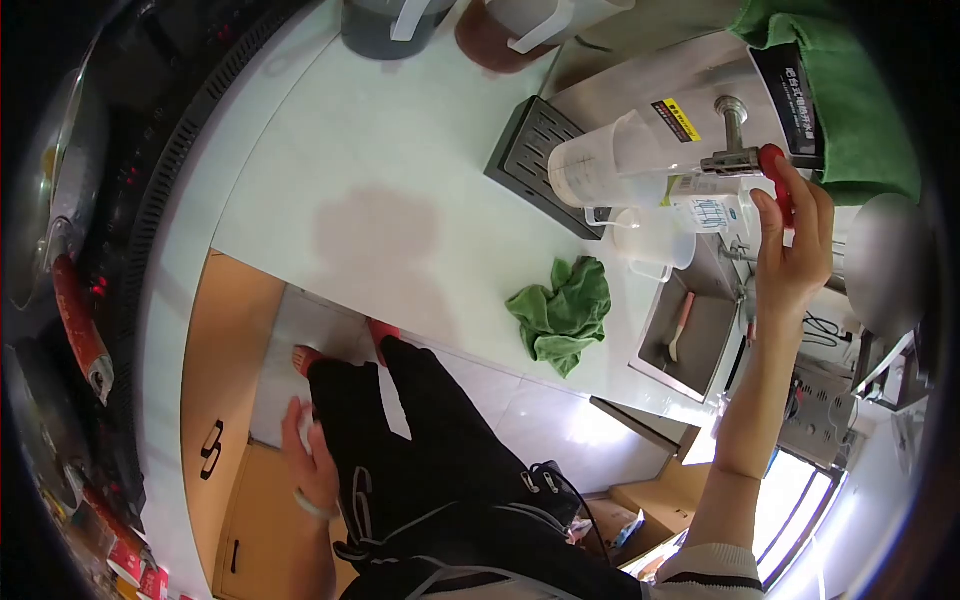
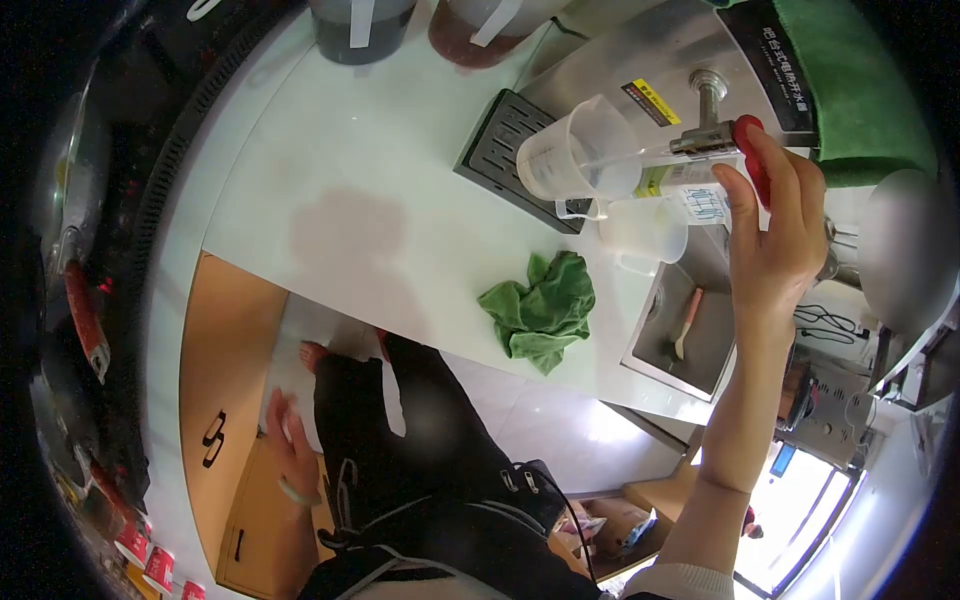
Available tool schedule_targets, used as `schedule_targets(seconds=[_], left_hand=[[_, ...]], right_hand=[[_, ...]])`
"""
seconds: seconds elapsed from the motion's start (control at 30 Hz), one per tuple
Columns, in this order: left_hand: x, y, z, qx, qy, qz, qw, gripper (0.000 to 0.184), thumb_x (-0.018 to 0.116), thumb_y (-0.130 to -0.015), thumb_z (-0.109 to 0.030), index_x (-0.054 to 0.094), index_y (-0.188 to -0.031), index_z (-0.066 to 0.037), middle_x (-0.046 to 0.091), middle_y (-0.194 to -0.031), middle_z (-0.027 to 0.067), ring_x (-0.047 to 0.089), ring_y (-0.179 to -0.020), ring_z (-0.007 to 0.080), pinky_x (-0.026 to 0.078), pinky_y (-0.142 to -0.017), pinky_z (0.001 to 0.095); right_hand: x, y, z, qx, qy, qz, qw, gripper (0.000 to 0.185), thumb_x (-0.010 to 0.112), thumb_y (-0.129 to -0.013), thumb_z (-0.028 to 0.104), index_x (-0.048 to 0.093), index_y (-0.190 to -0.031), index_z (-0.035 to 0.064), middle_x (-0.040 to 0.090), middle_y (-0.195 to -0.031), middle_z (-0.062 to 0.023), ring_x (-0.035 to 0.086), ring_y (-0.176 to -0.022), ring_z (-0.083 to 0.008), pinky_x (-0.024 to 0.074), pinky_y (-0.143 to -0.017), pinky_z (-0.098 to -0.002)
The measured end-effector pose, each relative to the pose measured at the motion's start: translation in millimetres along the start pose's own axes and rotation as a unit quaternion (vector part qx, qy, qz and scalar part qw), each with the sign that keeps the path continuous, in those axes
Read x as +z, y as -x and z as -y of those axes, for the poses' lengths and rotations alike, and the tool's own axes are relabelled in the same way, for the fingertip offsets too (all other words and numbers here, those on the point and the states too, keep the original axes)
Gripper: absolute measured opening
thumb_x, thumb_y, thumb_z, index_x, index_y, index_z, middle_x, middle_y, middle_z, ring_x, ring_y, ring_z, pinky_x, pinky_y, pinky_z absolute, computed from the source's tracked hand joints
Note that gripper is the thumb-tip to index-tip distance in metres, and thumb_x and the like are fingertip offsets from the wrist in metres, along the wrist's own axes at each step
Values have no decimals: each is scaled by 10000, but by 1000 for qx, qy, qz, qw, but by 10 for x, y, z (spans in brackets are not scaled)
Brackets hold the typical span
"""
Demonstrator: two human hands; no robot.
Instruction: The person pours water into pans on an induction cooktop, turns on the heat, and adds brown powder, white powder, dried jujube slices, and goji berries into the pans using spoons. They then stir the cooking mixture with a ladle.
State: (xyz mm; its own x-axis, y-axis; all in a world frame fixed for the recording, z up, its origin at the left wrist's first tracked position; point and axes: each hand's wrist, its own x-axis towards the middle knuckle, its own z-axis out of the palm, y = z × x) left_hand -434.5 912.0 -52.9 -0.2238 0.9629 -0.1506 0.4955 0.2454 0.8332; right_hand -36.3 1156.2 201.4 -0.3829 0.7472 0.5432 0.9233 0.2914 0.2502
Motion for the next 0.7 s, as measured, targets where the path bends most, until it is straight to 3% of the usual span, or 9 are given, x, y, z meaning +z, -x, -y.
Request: schedule_targets(seconds=[0.07,0.1,0.17,0.33,0.43,0.53,0.7], left_hand=[[154,-645,-209,137,-40,-26,989,374,487,-927,-69,463,-1277,62,530,-1236,228,525,-1125,360,416,-955,399],[273,-920,-225,159,-10,-37,986,357,501,-925,-75,487,-1259,53,519,-1265,217,492,-1173,401,385,-998,417],[417,-1573,-542,270,-116,-101,950,377,482,-951,-95,455,-1306,29,501,-1306,214,419,-1284,379,338,-1054,422],[672,-2181,-686,230,-273,-148,922,455,450,-982,-278,410,-1351,-16,480,-1342,158,390,-1299,374,276,-1075,517],[698,-2201,-632,227,-242,-156,931,498,435,-980,-345,394,-1367,-34,478,-1347,146,383,-1308,356,248,-1080,541],[714,-2212,-634,226,-240,-175,928,449,450,-978,-326,437,-1340,-61,505,-1334,102,406,-1298,353,275,-1062,553],[710,-2218,-641,225,-237,-173,929,470,463,-971,-336,432,-1350,-59,499,-1333,127,402,-1297,345,262,-1077,534]], right_hand=[[21,-6,-17,-11,13,-8,1000,306,728,-800,149,657,-1083,57,630,-944,-89,621,-792,-201,517,-661,-286],[17,-17,-25,-23,20,-7,1000,304,730,-798,151,660,-1079,59,630,-942,-88,622,-785,-197,518,-653,-284],[5,-39,-36,-46,33,-7,998,300,735,-793,154,664,-1070,64,631,-938,-86,623,-769,-190,521,-636,-280],[23,-24,-60,-44,41,2,998,304,739,-786,112,662,-1074,50,629,-937,-103,626,-762,-189,524,-613,-285],[30,-28,-94,-66,48,3,997,296,727,-791,65,658,-1078,39,628,-934,-112,630,-762,-195,527,-605,-285],[19,-48,-110,-86,69,13,994,282,708,-800,29,655,-1077,28,627,-929,-116,635,-762,-200,532,-600,-287],[7,-56,-115,-93,77,21,992,263,689,-815,8,646,-1074,6,635,-939,-121,640,-785,-216,531,-622,-301]])
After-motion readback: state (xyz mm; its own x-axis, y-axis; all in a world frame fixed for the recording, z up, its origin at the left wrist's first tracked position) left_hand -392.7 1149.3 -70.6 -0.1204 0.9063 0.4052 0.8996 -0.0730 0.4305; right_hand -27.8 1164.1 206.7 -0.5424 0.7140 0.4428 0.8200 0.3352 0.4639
